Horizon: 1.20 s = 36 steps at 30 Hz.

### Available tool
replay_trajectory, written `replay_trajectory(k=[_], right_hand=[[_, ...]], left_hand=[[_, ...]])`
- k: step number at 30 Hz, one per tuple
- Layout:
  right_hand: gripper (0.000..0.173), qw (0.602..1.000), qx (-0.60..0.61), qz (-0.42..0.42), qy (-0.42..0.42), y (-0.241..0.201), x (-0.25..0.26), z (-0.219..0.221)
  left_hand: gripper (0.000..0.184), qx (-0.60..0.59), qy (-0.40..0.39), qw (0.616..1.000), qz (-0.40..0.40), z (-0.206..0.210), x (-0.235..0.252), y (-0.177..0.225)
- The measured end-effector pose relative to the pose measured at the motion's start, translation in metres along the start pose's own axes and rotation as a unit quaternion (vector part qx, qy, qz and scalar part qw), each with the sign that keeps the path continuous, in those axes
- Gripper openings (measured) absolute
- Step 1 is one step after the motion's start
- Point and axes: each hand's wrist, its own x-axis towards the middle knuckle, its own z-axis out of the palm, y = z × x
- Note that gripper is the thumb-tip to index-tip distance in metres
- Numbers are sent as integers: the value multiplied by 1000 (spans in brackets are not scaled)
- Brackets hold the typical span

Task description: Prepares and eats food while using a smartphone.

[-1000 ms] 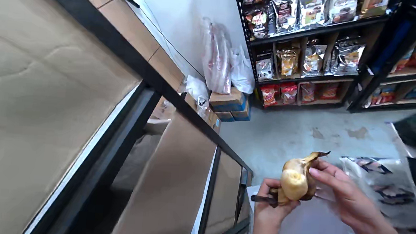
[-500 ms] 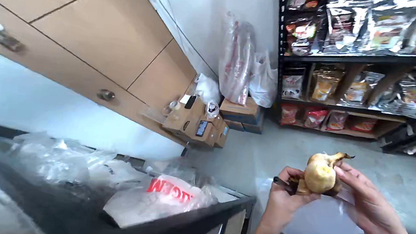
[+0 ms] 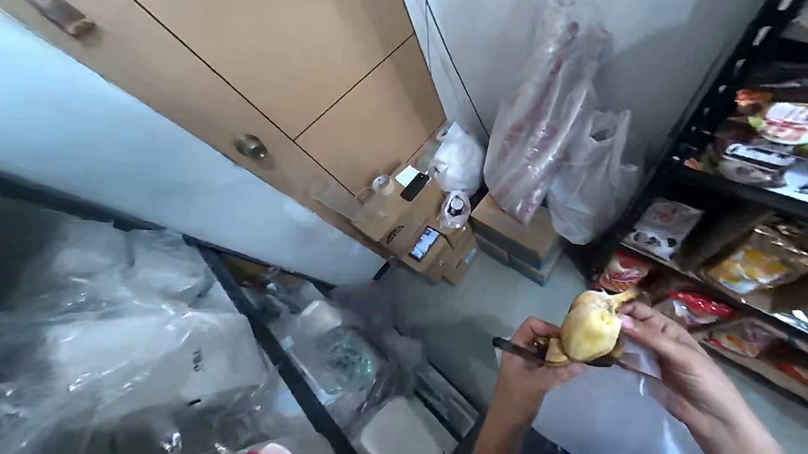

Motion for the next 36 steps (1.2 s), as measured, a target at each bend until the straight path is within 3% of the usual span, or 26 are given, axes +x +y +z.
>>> replay_trajectory(k=[4, 7, 10, 14, 16, 19, 24, 29, 33, 36], right_hand=[[8, 995, -88, 27, -41, -14, 59, 6], [19, 984, -158, 26, -71, -9, 107, -1], [21, 973, -229, 25, -8, 4, 158, -9], [24, 952, -296, 14, 76, 21, 223, -23], [26, 938, -322, -30, 127, 25, 253, -26], [33, 885, -402, -134, 193, 23, 292, -27], [42, 768, -522, -306, 208, 37, 348, 3], [32, 734, -572, -354, 92, 135, 417, 22], [34, 724, -616, -310, 28, 253, 484, -11], [37, 743, -619, -254, -21, 328, 521, -42]], left_hand=[[32, -71, 116, 991, -20, -10, 33, -4], [37, -118, 195, 973, -19, -30, 58, 1], [49, -122, 262, 957, -3, -63, 84, 15], [48, -142, 287, 947, 28, -123, 119, 29], [46, -143, 292, 945, 28, -156, 139, 36], [49, -132, 312, 941, 12, -200, 163, 45], [45, -123, 338, 933, 24, -260, 189, 56], [38, -129, 398, 906, 68, -308, 204, 48], [32, -147, 430, 886, 97, -348, 213, 14], [32, -136, 430, 884, 123, -384, 216, -30]])
